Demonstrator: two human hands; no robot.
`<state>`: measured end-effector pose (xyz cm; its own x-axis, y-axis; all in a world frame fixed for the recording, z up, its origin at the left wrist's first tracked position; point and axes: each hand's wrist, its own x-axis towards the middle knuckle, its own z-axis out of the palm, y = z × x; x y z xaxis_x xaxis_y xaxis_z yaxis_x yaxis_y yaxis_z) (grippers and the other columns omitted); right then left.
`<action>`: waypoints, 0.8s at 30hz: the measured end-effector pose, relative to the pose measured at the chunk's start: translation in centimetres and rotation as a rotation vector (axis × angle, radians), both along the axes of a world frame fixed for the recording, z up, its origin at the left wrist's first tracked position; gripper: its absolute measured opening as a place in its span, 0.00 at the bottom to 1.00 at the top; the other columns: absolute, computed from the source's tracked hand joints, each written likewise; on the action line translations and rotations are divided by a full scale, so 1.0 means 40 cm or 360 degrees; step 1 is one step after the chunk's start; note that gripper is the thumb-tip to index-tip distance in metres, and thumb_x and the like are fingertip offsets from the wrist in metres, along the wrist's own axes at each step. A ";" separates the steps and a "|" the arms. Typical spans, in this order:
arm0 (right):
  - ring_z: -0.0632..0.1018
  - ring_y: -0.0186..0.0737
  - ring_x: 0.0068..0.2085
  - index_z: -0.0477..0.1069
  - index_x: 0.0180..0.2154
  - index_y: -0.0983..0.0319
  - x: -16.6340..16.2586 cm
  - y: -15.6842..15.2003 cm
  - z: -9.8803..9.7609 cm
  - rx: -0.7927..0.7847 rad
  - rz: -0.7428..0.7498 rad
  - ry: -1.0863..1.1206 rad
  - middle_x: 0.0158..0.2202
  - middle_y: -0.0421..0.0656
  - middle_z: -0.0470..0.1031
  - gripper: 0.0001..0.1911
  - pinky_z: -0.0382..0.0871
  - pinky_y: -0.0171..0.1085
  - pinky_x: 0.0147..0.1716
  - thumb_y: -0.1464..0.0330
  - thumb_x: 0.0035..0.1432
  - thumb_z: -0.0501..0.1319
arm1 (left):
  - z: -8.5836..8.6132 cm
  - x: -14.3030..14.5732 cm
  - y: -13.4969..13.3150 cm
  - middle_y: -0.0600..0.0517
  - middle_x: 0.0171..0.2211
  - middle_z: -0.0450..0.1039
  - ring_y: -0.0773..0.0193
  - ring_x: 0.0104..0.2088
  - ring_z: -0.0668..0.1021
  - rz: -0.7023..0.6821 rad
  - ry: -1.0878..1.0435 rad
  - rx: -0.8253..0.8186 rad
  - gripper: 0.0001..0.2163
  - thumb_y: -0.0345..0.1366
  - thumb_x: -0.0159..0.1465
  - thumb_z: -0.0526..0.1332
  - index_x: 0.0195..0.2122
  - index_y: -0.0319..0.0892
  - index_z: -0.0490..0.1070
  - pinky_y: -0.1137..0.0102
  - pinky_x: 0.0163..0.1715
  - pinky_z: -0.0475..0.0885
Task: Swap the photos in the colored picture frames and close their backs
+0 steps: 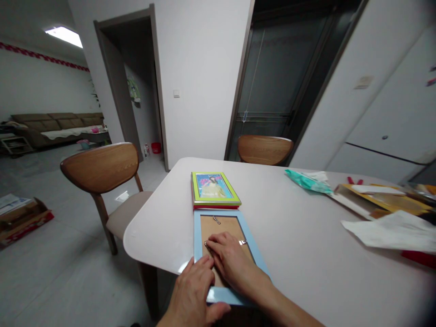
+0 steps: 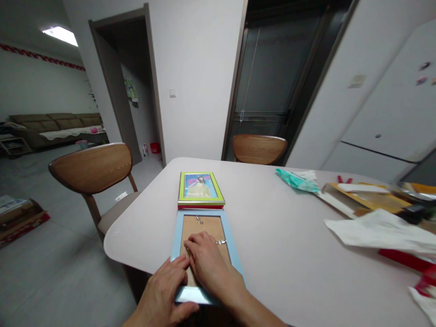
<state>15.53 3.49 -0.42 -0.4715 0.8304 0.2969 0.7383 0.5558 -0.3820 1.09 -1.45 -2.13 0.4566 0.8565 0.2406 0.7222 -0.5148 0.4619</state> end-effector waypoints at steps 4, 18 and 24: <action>0.65 0.37 0.40 0.71 0.34 0.59 -0.003 0.005 0.009 -0.0027 0.0042 -0.0034 0.37 0.43 0.68 0.13 0.57 0.38 0.40 0.71 0.56 0.49 | 0.006 0.000 0.004 0.46 0.49 0.66 0.54 0.50 0.67 -0.0002 -0.0002 -0.0044 0.19 0.41 0.43 0.66 0.35 0.41 0.68 0.56 0.50 0.60; 0.70 0.36 0.38 0.71 0.38 0.61 0.032 0.102 -0.011 -0.0058 -0.0323 0.0113 0.36 0.44 0.73 0.14 0.59 0.33 0.38 0.70 0.54 0.50 | 0.007 -0.003 0.000 0.47 0.49 0.66 0.54 0.50 0.66 -0.0004 -0.0006 -0.0054 0.16 0.39 0.42 0.67 0.32 0.42 0.68 0.55 0.50 0.59; 0.71 0.35 0.28 0.72 0.26 0.62 0.039 0.204 -0.020 -0.0096 -0.0576 0.0019 0.26 0.43 0.74 0.11 0.57 0.31 0.26 0.66 0.52 0.52 | 0.013 0.001 0.003 0.46 0.49 0.66 0.53 0.50 0.66 0.0011 0.0002 -0.0101 0.15 0.37 0.42 0.66 0.32 0.41 0.68 0.54 0.50 0.58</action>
